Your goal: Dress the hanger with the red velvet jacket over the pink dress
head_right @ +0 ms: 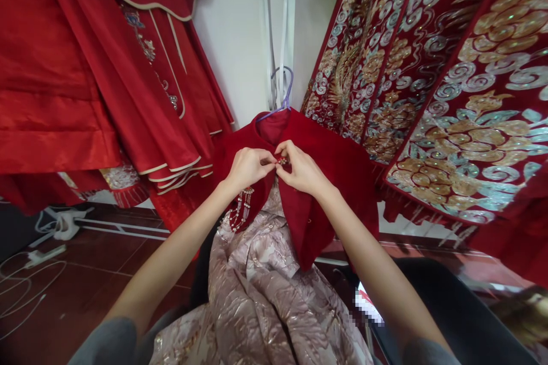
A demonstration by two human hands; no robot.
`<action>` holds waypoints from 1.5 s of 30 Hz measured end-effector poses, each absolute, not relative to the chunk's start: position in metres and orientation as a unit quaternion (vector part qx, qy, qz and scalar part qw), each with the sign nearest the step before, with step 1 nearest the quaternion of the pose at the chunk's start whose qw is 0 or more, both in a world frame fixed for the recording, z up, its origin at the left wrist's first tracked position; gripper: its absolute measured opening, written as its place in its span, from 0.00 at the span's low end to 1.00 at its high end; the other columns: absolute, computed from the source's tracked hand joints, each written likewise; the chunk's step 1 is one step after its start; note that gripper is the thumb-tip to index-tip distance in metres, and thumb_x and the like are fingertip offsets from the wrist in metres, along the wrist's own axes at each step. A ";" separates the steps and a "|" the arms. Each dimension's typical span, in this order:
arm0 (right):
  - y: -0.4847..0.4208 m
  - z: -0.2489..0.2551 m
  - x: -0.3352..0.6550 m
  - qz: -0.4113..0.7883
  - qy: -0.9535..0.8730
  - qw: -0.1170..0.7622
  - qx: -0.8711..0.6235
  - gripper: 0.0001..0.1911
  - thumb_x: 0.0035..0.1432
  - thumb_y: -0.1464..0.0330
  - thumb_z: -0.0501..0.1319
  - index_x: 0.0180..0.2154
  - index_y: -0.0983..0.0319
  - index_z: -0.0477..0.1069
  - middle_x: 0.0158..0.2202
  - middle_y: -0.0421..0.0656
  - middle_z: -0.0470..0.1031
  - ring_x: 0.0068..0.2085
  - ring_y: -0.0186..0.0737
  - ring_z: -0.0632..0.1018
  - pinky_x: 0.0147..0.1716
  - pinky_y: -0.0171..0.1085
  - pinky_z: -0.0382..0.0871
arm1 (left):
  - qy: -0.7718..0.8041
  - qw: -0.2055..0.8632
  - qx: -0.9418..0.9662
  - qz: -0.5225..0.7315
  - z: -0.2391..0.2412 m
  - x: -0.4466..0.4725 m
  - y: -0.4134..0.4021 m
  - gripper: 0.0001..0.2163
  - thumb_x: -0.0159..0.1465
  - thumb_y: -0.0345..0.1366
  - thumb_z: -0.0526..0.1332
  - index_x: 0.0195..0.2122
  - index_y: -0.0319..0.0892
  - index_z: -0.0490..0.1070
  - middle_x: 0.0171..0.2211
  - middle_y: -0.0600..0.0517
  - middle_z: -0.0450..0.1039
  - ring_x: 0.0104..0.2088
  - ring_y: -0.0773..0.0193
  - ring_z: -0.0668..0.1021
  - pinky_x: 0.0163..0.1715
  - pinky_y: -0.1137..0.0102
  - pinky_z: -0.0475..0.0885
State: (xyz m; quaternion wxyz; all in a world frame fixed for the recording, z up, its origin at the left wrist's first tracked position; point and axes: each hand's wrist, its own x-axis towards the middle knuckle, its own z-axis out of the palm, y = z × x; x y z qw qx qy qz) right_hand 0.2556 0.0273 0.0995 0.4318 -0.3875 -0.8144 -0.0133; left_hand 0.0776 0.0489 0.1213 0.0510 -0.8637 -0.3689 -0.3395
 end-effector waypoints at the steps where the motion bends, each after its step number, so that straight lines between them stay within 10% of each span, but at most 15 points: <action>1: 0.028 0.100 0.256 -0.017 -0.816 0.429 -0.387 0.15 0.54 0.70 0.58 0.45 0.59 0.60 0.37 0.43 0.69 0.37 0.41 0.73 0.37 0.38 0.68 | -0.362 0.053 -0.868 -0.337 0.122 0.078 0.049 0.05 0.58 0.32 0.62 0.32 0.45 0.79 0.32 0.52 0.80 0.33 0.61 0.80 0.34 0.70 0.69; 6: 0.034 0.095 0.252 -0.002 -0.806 0.457 -0.377 0.16 0.54 0.70 0.58 0.46 0.59 0.60 0.39 0.44 0.68 0.39 0.42 0.73 0.40 0.41 0.69 | -0.348 -0.025 -0.859 -0.376 0.116 0.081 0.047 0.05 0.58 0.29 0.61 0.32 0.43 0.76 0.32 0.51 0.79 0.34 0.62 0.79 0.35 0.71 0.71; 13: 0.007 0.050 0.255 0.106 -0.741 0.543 -0.380 0.34 0.50 0.72 0.62 0.57 0.57 0.51 0.52 0.49 0.63 0.51 0.44 0.72 0.49 0.44 0.70 | -0.298 -0.427 -0.695 -0.496 0.070 0.084 0.048 0.13 0.59 0.33 0.62 0.45 0.39 0.71 0.49 0.41 0.75 0.43 0.61 0.79 0.43 0.65 0.76; 17: -0.025 0.037 0.265 0.158 -0.652 0.591 -0.449 0.24 0.52 0.70 0.62 0.50 0.57 0.58 0.41 0.43 0.69 0.42 0.41 0.76 0.47 0.45 0.71 | -0.263 -0.570 -0.599 -0.496 0.050 0.086 0.039 0.16 0.64 0.44 0.59 0.49 0.41 0.73 0.58 0.42 0.69 0.58 0.55 0.72 0.55 0.57 0.69; 32: -0.020 0.032 0.196 0.310 -0.669 0.563 -0.374 0.14 0.58 0.63 0.62 0.47 0.57 0.73 0.45 0.44 0.77 0.42 0.41 0.79 0.40 0.39 0.77 | -0.445 -0.196 -0.511 -0.709 0.004 0.078 0.014 0.18 0.51 0.28 0.66 0.45 0.42 0.70 0.49 0.44 0.67 0.45 0.61 0.74 0.43 0.68 0.73; 45: 0.027 0.017 0.180 0.293 -0.620 0.625 -0.374 0.11 0.54 0.61 0.65 0.38 0.59 0.72 0.39 0.44 0.79 0.41 0.41 0.80 0.42 0.40 0.76 | -0.376 -0.360 -0.485 -0.703 -0.005 0.063 0.030 0.13 0.54 0.30 0.65 0.42 0.38 0.72 0.43 0.44 0.78 0.41 0.63 0.80 0.47 0.67 0.74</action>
